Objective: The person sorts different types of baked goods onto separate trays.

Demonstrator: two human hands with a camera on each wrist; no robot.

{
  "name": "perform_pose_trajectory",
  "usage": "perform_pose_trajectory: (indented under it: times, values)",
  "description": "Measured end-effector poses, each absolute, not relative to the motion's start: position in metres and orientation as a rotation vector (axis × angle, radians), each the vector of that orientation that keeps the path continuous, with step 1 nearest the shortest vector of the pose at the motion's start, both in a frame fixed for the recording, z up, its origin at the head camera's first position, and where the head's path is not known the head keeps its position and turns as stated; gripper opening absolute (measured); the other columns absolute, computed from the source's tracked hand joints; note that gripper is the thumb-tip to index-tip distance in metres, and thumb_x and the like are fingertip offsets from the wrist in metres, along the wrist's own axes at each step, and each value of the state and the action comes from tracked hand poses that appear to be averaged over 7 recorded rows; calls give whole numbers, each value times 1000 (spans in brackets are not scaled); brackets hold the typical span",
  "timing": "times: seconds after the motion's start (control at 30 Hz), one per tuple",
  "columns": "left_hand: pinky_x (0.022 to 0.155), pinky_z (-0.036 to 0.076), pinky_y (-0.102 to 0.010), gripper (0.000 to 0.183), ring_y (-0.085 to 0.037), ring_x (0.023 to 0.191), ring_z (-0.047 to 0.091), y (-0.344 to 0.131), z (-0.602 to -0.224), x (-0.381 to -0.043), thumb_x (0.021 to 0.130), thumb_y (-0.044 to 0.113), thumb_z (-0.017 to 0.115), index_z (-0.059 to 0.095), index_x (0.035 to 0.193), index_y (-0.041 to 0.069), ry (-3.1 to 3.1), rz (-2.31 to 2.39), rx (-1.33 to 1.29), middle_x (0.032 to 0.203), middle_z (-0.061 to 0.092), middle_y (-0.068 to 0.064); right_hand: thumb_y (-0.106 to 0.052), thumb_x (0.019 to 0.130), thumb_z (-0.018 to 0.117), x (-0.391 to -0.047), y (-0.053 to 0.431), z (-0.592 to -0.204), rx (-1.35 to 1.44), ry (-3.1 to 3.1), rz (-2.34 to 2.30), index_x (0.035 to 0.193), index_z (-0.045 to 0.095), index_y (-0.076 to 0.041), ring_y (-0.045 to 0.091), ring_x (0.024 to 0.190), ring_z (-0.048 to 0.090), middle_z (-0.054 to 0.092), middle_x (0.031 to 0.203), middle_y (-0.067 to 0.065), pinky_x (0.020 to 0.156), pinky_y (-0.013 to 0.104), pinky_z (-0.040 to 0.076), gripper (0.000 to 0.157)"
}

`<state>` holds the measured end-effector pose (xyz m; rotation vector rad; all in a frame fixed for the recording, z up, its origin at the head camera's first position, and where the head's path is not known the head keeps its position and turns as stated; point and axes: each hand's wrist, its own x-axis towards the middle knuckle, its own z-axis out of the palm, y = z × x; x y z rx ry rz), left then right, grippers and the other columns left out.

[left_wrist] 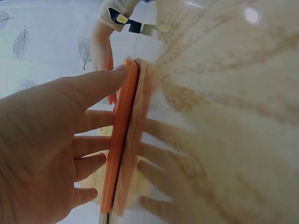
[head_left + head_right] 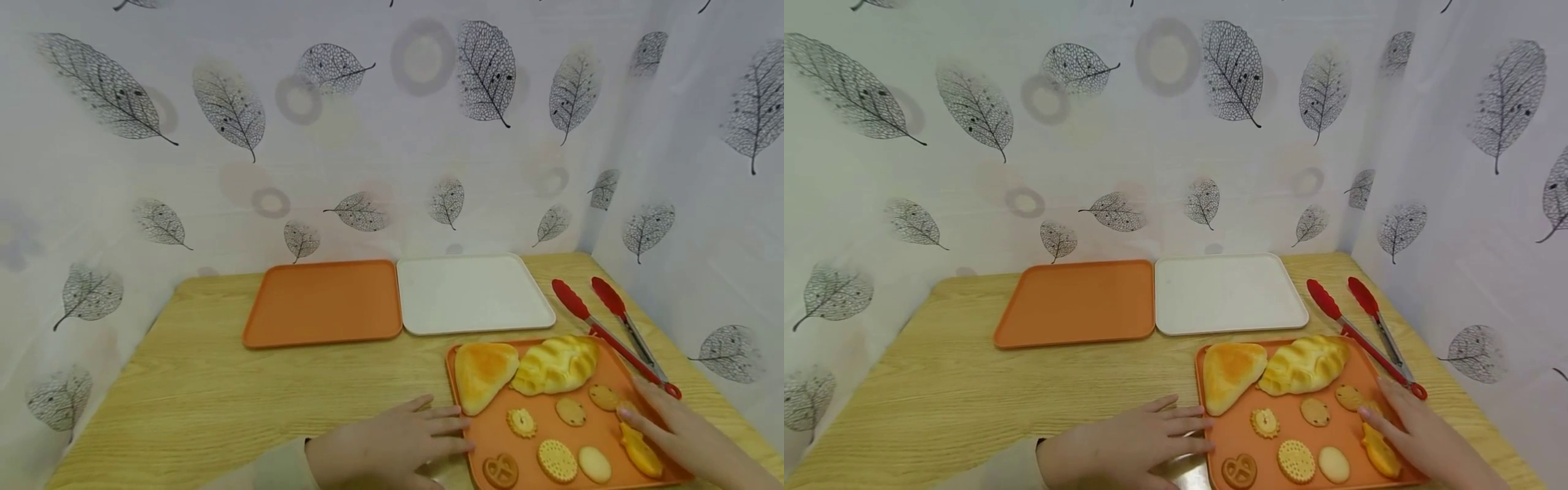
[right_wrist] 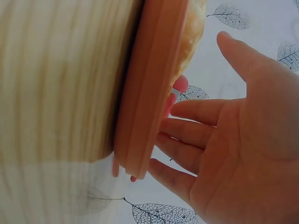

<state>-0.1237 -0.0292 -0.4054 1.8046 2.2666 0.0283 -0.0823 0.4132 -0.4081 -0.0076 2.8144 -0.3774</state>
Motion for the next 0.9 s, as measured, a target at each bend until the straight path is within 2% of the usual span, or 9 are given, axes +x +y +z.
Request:
perform_pose_trajectory:
  times: [0.3, 0.5, 0.67, 0.73, 0.9]
  values:
    - [121, 25, -45, 68, -12, 152, 13, -32, -409, -124, 98, 62, 34, 22, 156, 29, 2297, 46, 1803, 163, 20, 6, -49, 100, 47, -77, 411, -407, -30, 2852, -431, 147, 27, 14, 67, 119, 36, 30, 143, 45, 83, 73, 40, 80]
    - [121, 24, -48, 74, -13, 152, 14, -51, -410, -122, 97, 64, 34, 17, 157, 25, 2319, 64, 1783, 163, 20, 7, -42, 96, 58, -77, 403, -407, -178, 2905, -467, 143, 39, 11, 62, 120, 43, 42, 140, 40, 84, 70, 42, 73]
    - [119, 28, -49, 74, -16, 152, 18, -73, -409, -118, 97, 64, 35, 22, 157, 22, 2373, 68, 1778, 162, 23, 7, -40, 92, 64, -78, 393, -407, -299, 2935, -489, 140, 47, 6, 56, 121, 49, 50, 137, 34, 86, 68, 43, 69]
    - [117, 30, -51, 75, -18, 152, 19, -83, -408, -116, 96, 66, 35, 24, 156, 22, 2401, 81, 1766, 162, 25, 7, -41, 91, 66, -79, 388, -406, -335, 2952, -470, 140, 50, 2, 52, 120, 52, 54, 137, 29, 87, 64, 46, 66]
    - [113, 31, -58, 72, -21, 151, 22, -108, -407, -112, 95, 68, 33, 30, 154, 26, 2443, 196, 1665, 160, 29, 8, -42, 88, 69, -82, 375, -404, -431, 2997, -438, 138, 56, -11, 28, 117, 61, 61, 135, 13, 86, 39, 54, 60]
